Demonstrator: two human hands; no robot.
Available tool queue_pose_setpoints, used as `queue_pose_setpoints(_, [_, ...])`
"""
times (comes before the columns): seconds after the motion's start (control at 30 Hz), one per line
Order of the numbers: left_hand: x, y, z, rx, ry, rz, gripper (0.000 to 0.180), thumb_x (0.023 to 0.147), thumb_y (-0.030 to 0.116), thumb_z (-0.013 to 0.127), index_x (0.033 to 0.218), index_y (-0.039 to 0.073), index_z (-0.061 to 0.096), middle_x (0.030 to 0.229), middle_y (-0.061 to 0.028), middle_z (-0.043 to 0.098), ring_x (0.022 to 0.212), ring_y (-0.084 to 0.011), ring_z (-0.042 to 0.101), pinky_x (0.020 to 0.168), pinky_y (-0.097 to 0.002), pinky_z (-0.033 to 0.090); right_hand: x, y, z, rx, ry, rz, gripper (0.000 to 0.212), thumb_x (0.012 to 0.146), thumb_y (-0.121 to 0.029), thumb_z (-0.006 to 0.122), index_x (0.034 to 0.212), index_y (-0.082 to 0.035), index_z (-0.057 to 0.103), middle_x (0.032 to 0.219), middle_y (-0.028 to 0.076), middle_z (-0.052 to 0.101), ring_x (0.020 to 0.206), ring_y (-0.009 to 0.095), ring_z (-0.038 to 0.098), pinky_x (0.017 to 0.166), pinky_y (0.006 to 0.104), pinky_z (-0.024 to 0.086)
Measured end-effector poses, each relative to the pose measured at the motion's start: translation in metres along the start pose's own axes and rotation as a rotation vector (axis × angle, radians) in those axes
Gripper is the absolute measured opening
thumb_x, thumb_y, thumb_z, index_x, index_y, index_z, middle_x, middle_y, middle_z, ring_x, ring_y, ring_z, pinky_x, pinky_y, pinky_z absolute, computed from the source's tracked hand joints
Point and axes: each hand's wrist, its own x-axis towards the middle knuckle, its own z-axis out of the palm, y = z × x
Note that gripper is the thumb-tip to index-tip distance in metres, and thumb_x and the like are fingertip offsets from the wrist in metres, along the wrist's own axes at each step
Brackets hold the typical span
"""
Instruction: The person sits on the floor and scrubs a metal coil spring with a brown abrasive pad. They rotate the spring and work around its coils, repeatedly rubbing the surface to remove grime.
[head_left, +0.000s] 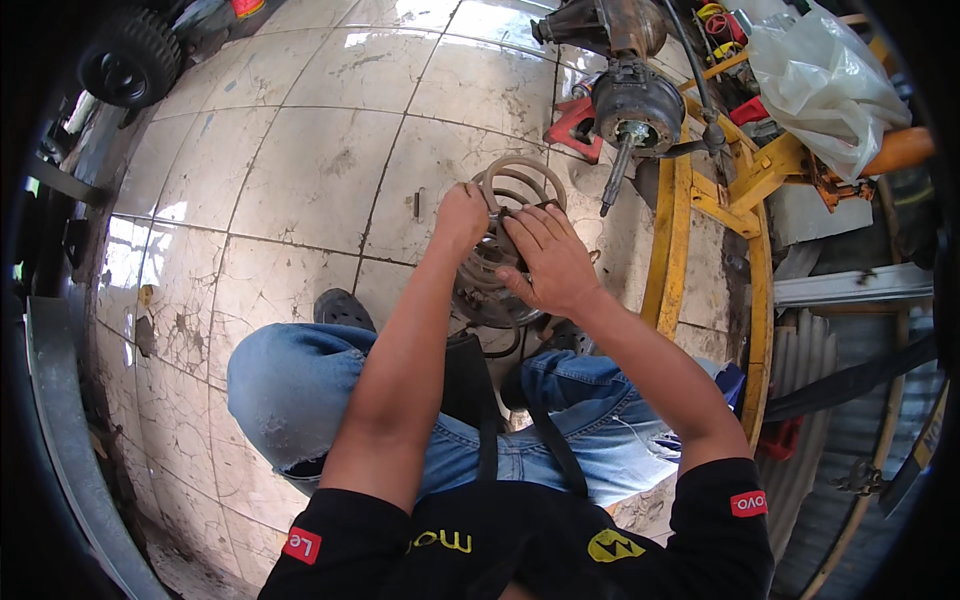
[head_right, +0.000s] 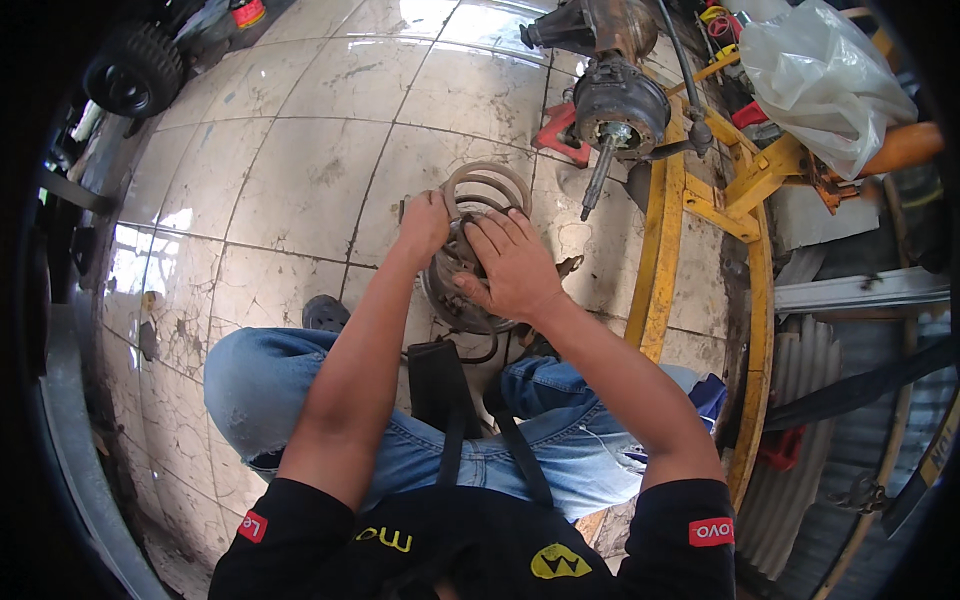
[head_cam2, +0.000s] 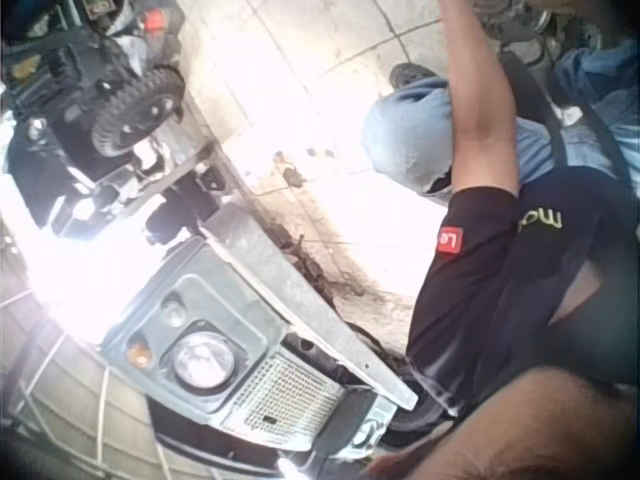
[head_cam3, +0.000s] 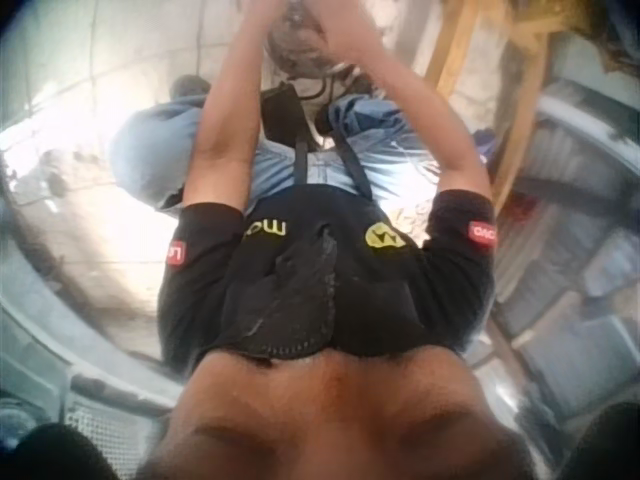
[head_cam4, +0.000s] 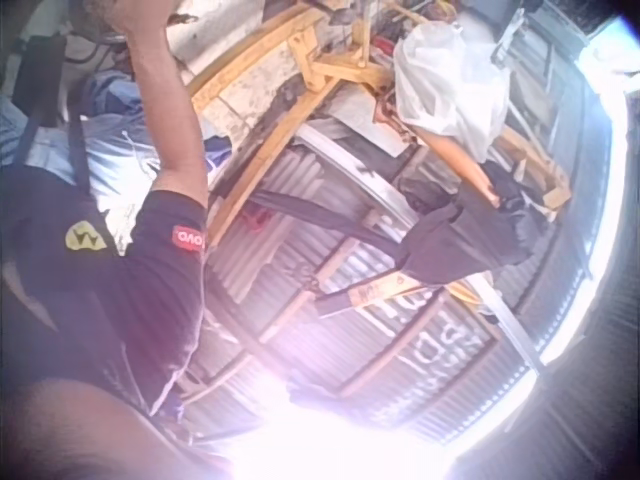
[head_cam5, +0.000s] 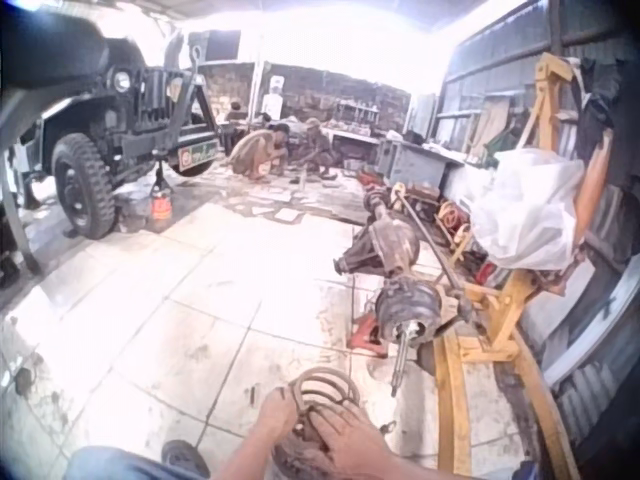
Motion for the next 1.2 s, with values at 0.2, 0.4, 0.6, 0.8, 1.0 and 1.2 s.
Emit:
queue_pose_setpoints(0.2, [0.001,0.005,-0.002,-0.045,-0.014,-0.070,0.049,0.099,0.032,0.035,0.116,-0.006,0.060,0.117,-0.0287,0.061,0.112,-0.0435,0.057,0.094,-0.0454,0.044,-0.003,0.011,-0.001,-0.179,0.016,0.097,0.074,0.092,-0.059,0.046,0.136,0.000,0.048,0.141,0.019,0.048,0.139,0.034,0.035,0.118,0.0500,0.020])
queue_pose_setpoints(0.4, [0.001,0.003,-0.004,-0.017,-0.046,-0.038,0.048,0.100,0.032,0.036,0.114,-0.007,0.061,0.114,-0.0302,0.061,0.110,-0.0444,0.057,0.092,-0.0463,0.045,0.003,0.022,-0.015,-0.129,-0.138,0.057,0.080,0.092,-0.064,0.042,0.138,0.001,0.045,0.142,0.020,0.046,0.140,0.035,0.033,0.119,0.0499,0.017])
queue_pose_setpoints(0.6, [0.005,-0.004,-0.003,-0.001,-0.051,0.052,0.046,0.100,0.030,0.038,0.111,-0.009,0.060,0.110,-0.0323,0.062,0.107,-0.0463,0.057,0.090,-0.0486,0.045,-0.002,0.030,-0.014,-0.034,-0.168,0.029,0.085,0.092,-0.065,0.042,0.141,0.004,0.040,0.145,0.022,0.042,0.143,0.036,0.028,0.119,0.0494,0.016])
queue_pose_setpoints(0.8, [0.002,-0.005,-0.006,0.033,-0.079,0.057,0.045,0.101,0.030,0.037,0.117,-0.006,0.059,0.112,-0.0283,0.063,0.107,-0.0430,0.058,0.091,-0.0446,0.044,-0.012,0.016,-0.014,-0.051,-0.160,0.011,0.085,0.093,-0.066,0.036,0.145,0.002,0.036,0.152,0.019,0.034,0.146,0.036,0.022,0.120,0.0494,0.014])
queue_pose_setpoints(1.0, [-0.007,0.007,-0.009,0.124,-0.106,0.117,0.042,0.101,0.026,0.037,0.115,-0.007,0.059,0.112,-0.0297,0.061,0.108,-0.0439,0.058,0.092,-0.0453,0.045,-0.021,0.004,-0.012,-0.028,-0.138,-0.029,0.078,0.095,-0.060,0.038,0.145,0.000,0.037,0.153,0.017,0.034,0.145,0.034,0.024,0.119,0.0489,0.015])
queue_pose_setpoints(1.2, [-0.009,0.009,-0.011,0.104,-0.109,0.158,0.041,0.101,0.025,0.037,0.111,-0.008,0.060,0.111,-0.0309,0.062,0.108,-0.0447,0.058,0.093,-0.0470,0.045,-0.014,0.012,-0.012,-0.025,-0.111,0.124,0.075,0.099,-0.060,0.030,0.146,-0.003,0.037,0.154,0.017,0.032,0.146,0.034,0.023,0.119,0.0484,0.015])
